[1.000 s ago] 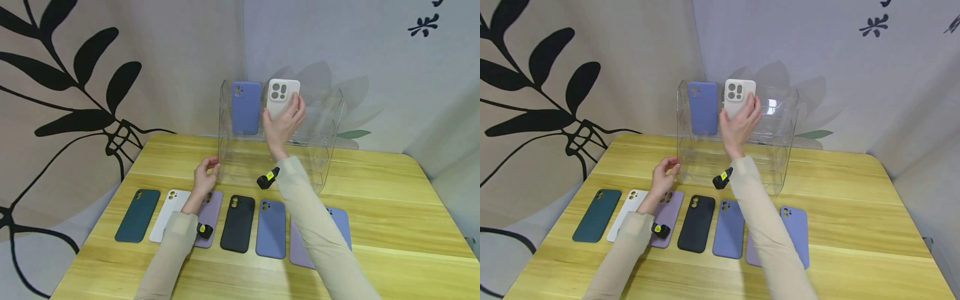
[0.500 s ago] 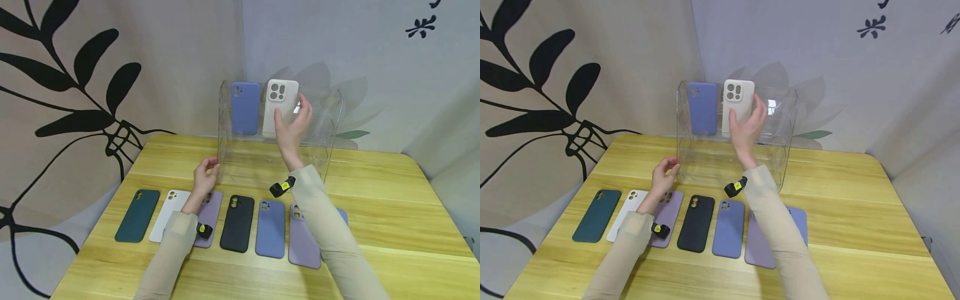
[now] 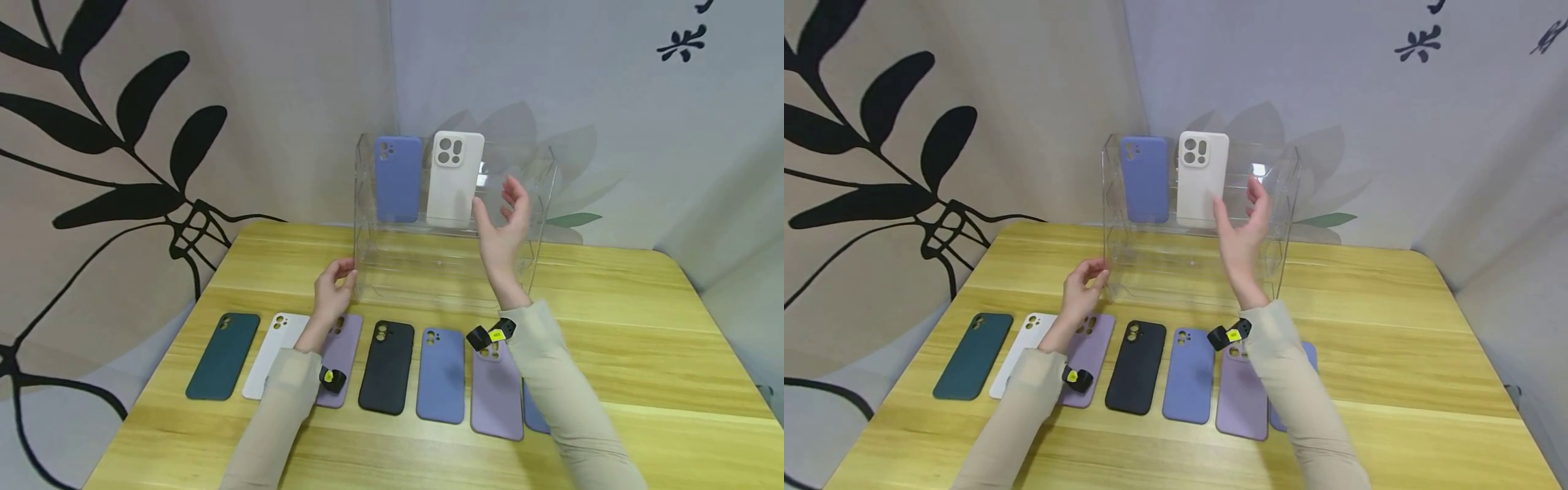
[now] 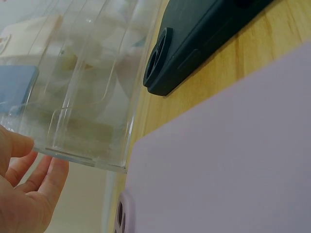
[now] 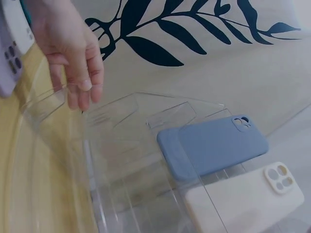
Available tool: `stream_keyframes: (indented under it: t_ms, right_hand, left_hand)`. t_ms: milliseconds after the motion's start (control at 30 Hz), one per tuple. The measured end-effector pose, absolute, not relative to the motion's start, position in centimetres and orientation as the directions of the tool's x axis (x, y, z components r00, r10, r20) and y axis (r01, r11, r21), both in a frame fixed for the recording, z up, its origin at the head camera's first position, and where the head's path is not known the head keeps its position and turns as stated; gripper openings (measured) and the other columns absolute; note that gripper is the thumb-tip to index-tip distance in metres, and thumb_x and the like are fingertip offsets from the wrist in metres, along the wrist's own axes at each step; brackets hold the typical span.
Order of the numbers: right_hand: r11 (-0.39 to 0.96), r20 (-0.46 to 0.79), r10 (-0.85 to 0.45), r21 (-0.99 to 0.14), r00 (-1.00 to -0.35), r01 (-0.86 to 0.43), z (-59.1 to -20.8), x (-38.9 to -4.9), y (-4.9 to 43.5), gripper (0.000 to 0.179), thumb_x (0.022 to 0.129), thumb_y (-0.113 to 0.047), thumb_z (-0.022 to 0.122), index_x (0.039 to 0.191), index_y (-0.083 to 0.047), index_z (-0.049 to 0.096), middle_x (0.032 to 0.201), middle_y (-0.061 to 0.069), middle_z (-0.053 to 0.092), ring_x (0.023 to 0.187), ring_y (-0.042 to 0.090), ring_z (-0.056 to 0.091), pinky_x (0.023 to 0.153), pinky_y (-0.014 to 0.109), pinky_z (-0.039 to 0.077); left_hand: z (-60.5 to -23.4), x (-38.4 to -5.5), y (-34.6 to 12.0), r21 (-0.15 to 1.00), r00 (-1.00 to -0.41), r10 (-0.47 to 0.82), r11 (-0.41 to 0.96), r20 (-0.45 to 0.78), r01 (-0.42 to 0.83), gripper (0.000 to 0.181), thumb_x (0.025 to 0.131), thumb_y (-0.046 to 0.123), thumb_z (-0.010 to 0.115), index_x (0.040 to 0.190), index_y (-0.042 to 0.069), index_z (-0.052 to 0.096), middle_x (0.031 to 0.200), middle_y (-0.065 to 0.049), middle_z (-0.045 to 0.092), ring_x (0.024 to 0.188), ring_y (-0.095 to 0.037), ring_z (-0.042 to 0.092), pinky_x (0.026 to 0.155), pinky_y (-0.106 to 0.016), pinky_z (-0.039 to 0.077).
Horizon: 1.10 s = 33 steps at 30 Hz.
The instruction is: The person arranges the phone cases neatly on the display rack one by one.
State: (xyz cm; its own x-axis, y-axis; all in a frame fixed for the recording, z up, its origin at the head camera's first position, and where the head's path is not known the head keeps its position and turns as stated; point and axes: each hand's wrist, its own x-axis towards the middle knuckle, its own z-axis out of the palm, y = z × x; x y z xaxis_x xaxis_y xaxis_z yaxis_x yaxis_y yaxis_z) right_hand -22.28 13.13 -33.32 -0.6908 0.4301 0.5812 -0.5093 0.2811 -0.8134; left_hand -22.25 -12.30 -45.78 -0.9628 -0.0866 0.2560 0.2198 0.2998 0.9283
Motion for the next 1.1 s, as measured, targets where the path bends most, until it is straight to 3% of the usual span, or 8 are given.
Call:
stream_keyframes:
  t_ms: [433,633,867,967,1100]
  right_hand:
    - [0.348,0.535,0.331,-0.835,-0.777,-0.426,-37.4,-20.1,17.4,0.054,0.084,-0.008,0.068,0.13,0.005,0.042,0.13,0.015,0.048,0.121,0.027,0.043,0.101,0.04,0.035]
    - [0.406,0.525,0.307,-0.827,-0.794,-0.39,-38.9,-18.2,18.8,0.054,0.083,-0.004,0.068,0.129,0.008,0.043,0.128,0.017,0.05,0.119,0.028,0.044,0.099,0.047,0.036]
    - [0.452,0.513,0.316,-0.821,-0.798,-0.349,-39.4,-15.4,19.5,0.053,0.079,0.007,0.067,0.126,0.015,0.042,0.124,0.029,0.049,0.117,0.04,0.045,0.095,0.054,0.037]
    - [0.479,0.509,0.301,-0.812,-0.806,-0.334,-40.7,-14.8,20.4,0.054,0.08,0.003,0.068,0.127,0.013,0.043,0.125,0.027,0.05,0.117,0.036,0.046,0.095,0.048,0.038]
    - [0.51,0.508,0.272,-0.796,-0.817,-0.325,-42.5,-14.0,21.6,0.055,0.08,0.002,0.069,0.128,0.011,0.043,0.126,0.024,0.05,0.117,0.03,0.046,0.093,0.03,0.037]
  left_hand:
    - [-45.9,-22.2,-12.4,0.933,-0.967,-0.087,0.295,0.24,0.205,0.022,0.09,-0.001,0.056,0.111,-0.008,0.058,0.108,-0.024,0.061,0.1,-0.033,0.058,0.088,-0.042,0.049]
    - [-46.0,-22.3,-12.4,0.935,-0.969,-0.078,0.29,0.236,0.204,0.022,0.091,-0.002,0.056,0.111,-0.008,0.057,0.108,-0.023,0.061,0.1,-0.032,0.057,0.085,-0.043,0.05]
    - [-45.9,-22.3,-12.4,0.944,-0.974,-0.082,0.276,0.211,0.181,0.022,0.09,-0.002,0.056,0.112,-0.008,0.057,0.109,-0.023,0.06,0.101,-0.032,0.057,0.087,-0.042,0.049]
    - [-45.8,-22.3,-12.4,0.944,-0.974,-0.082,0.277,0.209,0.179,0.023,0.091,-0.002,0.056,0.112,-0.008,0.057,0.11,-0.023,0.06,0.102,-0.032,0.057,0.087,-0.042,0.049]
    - [-45.8,-22.3,-12.4,0.942,-0.974,-0.081,0.282,0.21,0.18,0.023,0.091,-0.002,0.056,0.112,-0.009,0.057,0.11,-0.023,0.06,0.101,-0.032,0.057,0.087,-0.042,0.05]
